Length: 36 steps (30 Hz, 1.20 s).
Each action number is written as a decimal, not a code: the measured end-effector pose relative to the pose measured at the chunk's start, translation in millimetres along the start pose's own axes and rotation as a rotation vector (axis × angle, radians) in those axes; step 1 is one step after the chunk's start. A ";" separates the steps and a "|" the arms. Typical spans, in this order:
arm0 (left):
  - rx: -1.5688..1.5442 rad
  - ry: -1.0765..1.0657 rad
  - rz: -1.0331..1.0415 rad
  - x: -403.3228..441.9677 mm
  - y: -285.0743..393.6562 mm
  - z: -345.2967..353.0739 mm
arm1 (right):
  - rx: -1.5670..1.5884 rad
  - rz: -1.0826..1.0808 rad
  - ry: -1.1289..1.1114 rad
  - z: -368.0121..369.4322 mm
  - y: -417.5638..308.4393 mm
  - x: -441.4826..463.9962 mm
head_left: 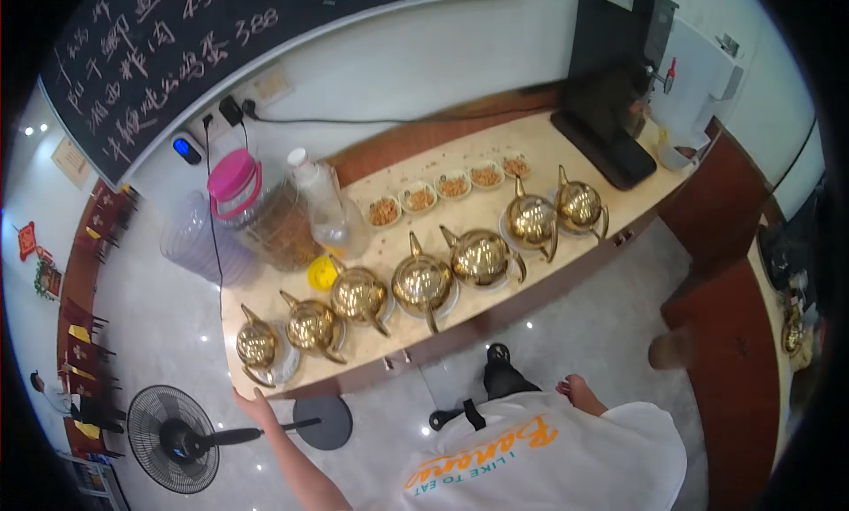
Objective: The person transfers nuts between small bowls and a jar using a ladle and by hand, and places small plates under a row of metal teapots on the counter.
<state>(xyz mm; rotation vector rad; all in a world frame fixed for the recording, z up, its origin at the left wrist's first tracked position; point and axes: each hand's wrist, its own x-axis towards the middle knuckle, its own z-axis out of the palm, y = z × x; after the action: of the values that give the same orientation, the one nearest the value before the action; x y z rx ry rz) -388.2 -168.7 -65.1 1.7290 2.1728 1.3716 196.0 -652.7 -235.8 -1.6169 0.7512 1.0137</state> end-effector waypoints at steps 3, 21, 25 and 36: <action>-0.198 -0.029 -0.183 42.9 2.5 14.8 | -0.052 0.004 -0.071 3.7 -44.5 9.7; -0.108 0.027 -0.368 -23.4 71.7 32.0 | 0.171 -0.190 0.213 -9.0 -225.9 103.6; 0.007 0.395 -0.203 -35.1 56.5 29.6 | 0.264 -0.438 0.471 50.5 -261.6 12.7; -0.608 0.103 -0.324 -68.5 262.9 12.4 | 0.384 -1.221 -0.253 245.7 -327.9 -235.7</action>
<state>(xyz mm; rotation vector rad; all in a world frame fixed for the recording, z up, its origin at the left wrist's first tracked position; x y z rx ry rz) -155.2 -220.2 65.4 1.0619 1.7048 1.7950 312.7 -332.6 91.8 -1.2207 -0.2556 0.1379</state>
